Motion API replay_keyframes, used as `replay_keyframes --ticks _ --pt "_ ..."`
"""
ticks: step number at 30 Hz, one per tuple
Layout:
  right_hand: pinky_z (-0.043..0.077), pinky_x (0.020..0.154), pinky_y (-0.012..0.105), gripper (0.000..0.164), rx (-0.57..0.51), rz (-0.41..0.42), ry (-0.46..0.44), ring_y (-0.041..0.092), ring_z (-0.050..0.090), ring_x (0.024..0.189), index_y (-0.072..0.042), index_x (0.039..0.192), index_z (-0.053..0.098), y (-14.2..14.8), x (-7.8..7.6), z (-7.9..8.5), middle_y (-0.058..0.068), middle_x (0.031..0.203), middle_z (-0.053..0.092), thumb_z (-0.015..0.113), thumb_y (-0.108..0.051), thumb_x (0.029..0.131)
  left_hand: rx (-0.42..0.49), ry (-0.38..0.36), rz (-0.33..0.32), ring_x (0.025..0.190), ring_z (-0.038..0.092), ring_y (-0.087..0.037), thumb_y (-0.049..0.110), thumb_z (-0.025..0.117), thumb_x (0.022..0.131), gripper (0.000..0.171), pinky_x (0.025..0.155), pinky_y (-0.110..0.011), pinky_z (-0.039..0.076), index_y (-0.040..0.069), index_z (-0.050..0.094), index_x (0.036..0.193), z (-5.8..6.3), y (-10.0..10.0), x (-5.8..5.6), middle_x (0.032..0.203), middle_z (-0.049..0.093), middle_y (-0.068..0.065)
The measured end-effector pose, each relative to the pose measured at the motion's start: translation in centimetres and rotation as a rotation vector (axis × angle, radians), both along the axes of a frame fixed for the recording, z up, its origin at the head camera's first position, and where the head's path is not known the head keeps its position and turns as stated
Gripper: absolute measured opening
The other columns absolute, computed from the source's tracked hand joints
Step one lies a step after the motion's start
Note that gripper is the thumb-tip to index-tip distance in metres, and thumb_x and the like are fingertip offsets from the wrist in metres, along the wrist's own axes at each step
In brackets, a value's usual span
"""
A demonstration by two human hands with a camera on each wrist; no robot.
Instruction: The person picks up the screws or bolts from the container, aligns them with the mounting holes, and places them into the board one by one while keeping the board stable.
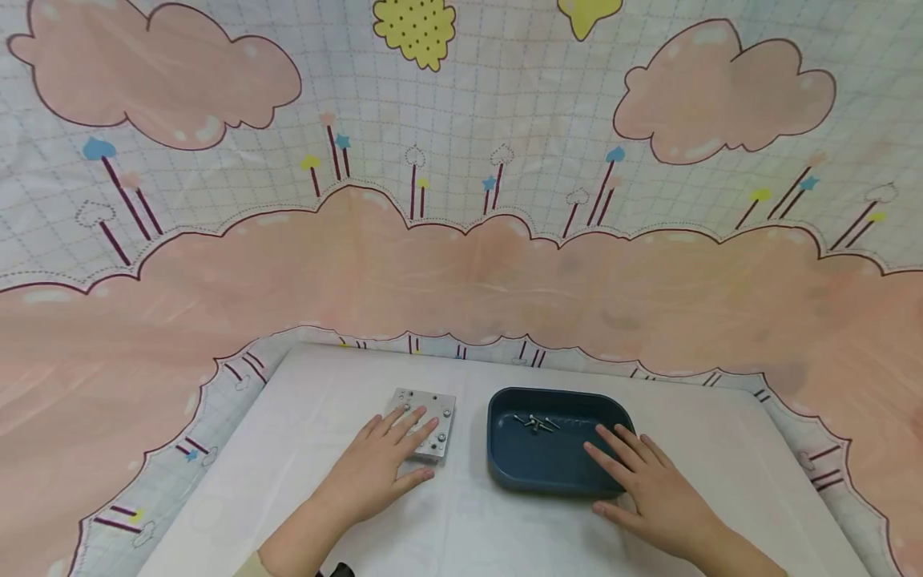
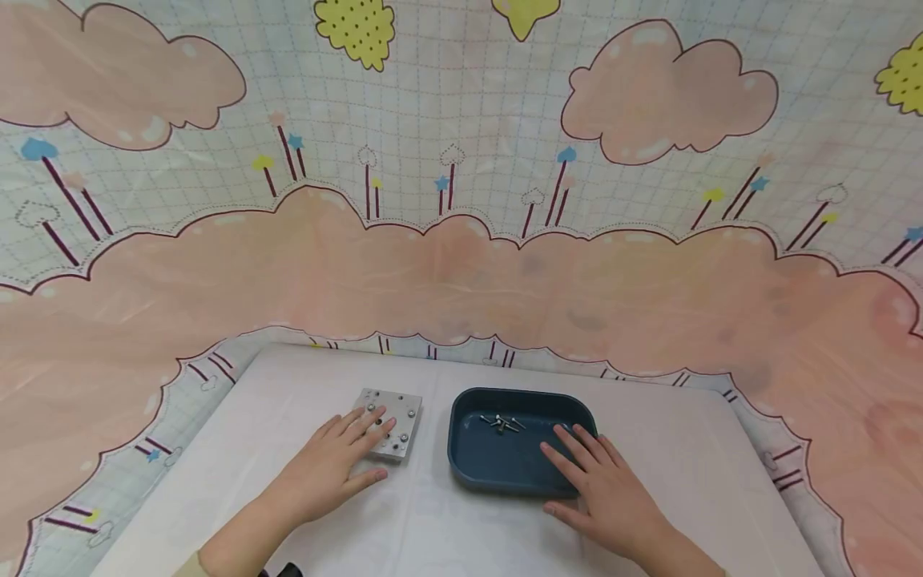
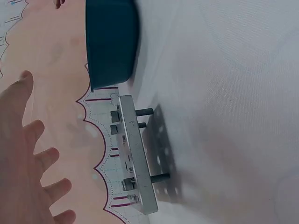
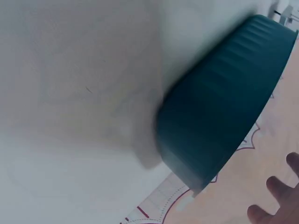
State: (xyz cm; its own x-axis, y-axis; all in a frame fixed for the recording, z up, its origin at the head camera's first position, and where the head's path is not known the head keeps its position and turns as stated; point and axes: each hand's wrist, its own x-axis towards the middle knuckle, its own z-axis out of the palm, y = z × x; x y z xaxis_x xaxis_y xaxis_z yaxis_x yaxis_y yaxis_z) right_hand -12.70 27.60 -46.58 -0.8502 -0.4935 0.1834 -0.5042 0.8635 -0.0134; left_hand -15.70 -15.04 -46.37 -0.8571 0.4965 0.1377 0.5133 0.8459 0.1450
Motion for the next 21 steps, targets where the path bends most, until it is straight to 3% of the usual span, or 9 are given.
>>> replay_keyframes --ticks 3,6,14,21 --pt "0.015 0.117 0.049 0.073 -0.034 0.022 -0.04 0.032 0.031 0.143 -0.025 0.149 0.048 -0.1 -0.3 0.6 0.002 0.158 0.034 0.068 -0.058 0.087 0.056 -0.039 0.032 0.142 0.033 -0.033 0.057 0.057 0.095 0.072 0.112 -0.055 0.026 0.024 0.035 0.156 -0.4 -0.3 -0.2 0.158 0.034 -0.005" --pt "0.034 0.105 0.059 0.065 -0.058 0.037 -0.094 0.035 0.038 0.139 -0.024 0.146 0.052 -0.3 -0.7 1.3 0.004 0.154 0.04 0.065 -0.055 0.09 0.109 -0.085 0.095 0.14 0.037 -0.032 0.054 0.06 0.094 0.074 0.11 -0.054 0.03 0.023 0.033 0.156 -0.9 -0.7 -0.6 0.155 0.038 -0.006" --pt "0.044 0.098 0.053 0.053 -0.069 0.106 -0.158 0.032 0.054 0.124 -0.02 0.137 0.061 -0.5 -2.3 2.3 0.007 0.139 0.056 0.062 -0.052 0.094 0.226 -0.177 0.227 0.132 0.045 -0.037 0.048 0.069 0.091 0.08 0.103 -0.055 0.039 0.02 0.032 0.156 -1.7 -2.2 -1.6 0.146 0.044 -0.015" --pt "0.052 0.088 0.043 0.04 -0.03 0.214 -0.125 0.023 0.062 0.108 -0.02 0.124 0.069 -1.0 -4.0 3.4 0.002 0.12 0.064 0.078 -0.031 0.086 0.287 -0.256 0.298 0.127 0.049 -0.039 0.041 0.075 0.087 0.085 0.098 -0.058 0.042 0.015 0.033 0.156 -1.9 -3.2 -2.5 0.14 0.048 -0.019"
